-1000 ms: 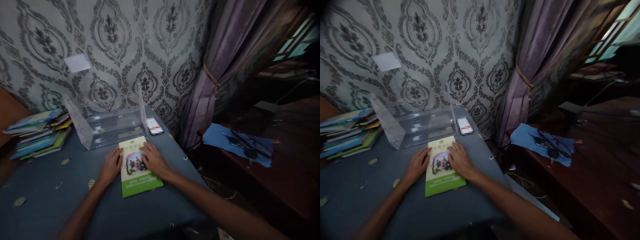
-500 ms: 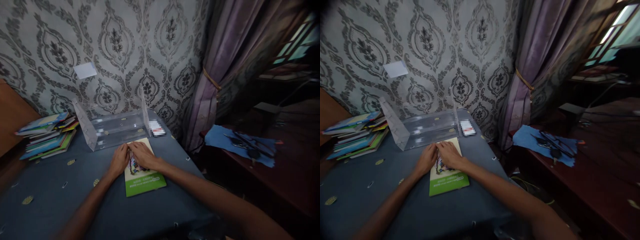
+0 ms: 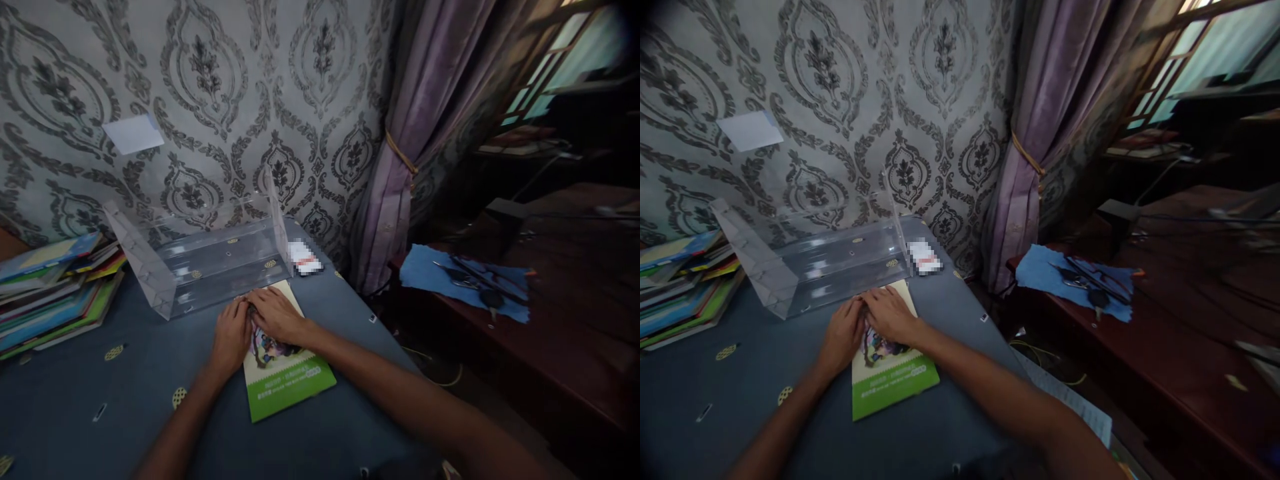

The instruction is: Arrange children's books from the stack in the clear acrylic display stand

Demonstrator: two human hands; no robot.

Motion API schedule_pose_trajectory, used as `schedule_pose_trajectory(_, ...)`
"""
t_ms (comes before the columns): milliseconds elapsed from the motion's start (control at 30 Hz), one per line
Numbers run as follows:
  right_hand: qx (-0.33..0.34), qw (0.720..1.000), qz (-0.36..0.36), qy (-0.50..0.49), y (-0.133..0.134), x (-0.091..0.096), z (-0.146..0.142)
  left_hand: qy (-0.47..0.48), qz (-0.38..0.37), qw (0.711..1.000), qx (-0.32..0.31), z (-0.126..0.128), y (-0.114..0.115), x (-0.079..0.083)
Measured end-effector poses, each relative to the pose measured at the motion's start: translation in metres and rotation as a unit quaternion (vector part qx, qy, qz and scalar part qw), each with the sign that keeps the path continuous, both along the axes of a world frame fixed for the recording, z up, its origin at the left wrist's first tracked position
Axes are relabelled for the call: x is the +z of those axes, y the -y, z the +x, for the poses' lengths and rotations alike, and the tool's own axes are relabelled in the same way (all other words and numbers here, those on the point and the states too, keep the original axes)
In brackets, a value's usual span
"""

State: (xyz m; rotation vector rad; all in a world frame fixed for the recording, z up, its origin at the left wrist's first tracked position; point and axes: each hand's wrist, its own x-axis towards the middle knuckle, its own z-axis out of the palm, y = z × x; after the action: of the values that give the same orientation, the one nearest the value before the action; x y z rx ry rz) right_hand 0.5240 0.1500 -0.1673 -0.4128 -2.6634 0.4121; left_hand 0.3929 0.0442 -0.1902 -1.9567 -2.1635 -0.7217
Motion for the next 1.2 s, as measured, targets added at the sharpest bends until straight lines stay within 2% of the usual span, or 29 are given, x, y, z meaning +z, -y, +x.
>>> schedule_pose_trajectory(233, -0.042, 0.999, -0.024, 0.010, -0.010, 0.004, 0.017, 0.002, -0.023, 0.999, 0.022, 0.004, 0.002, 0.003)
schedule_pose_trajectory(567, -0.087, 0.995, -0.051, -0.009, -0.032, -0.001, 0.046, 0.006, -0.020, 0.999, 0.025, 0.004, 0.003, 0.002)
schedule_pose_trajectory(733, -0.066, 0.995, -0.068, -0.043, -0.043, -0.011, 0.047, 0.011, -0.031, 0.999, 0.022, 0.003, 0.003, 0.004)
schedule_pose_trajectory(900, -0.054, 0.987, -0.128, -0.082, -0.057, -0.025, 0.043, 0.002, -0.045, 0.999, 0.028, 0.004, 0.003, 0.010)
schedule_pose_trajectory(1033, -0.047, 0.979, -0.168, -0.109, -0.068, -0.035, 0.041, -0.014, -0.061, 0.998, 0.020, 0.004, 0.002, 0.017)
schedule_pose_trajectory(1200, -0.031, 0.971, -0.184, -0.149, -0.073, -0.042, 0.041, -0.026, -0.074, 0.997, 0.020, 0.007, -0.006, 0.028)
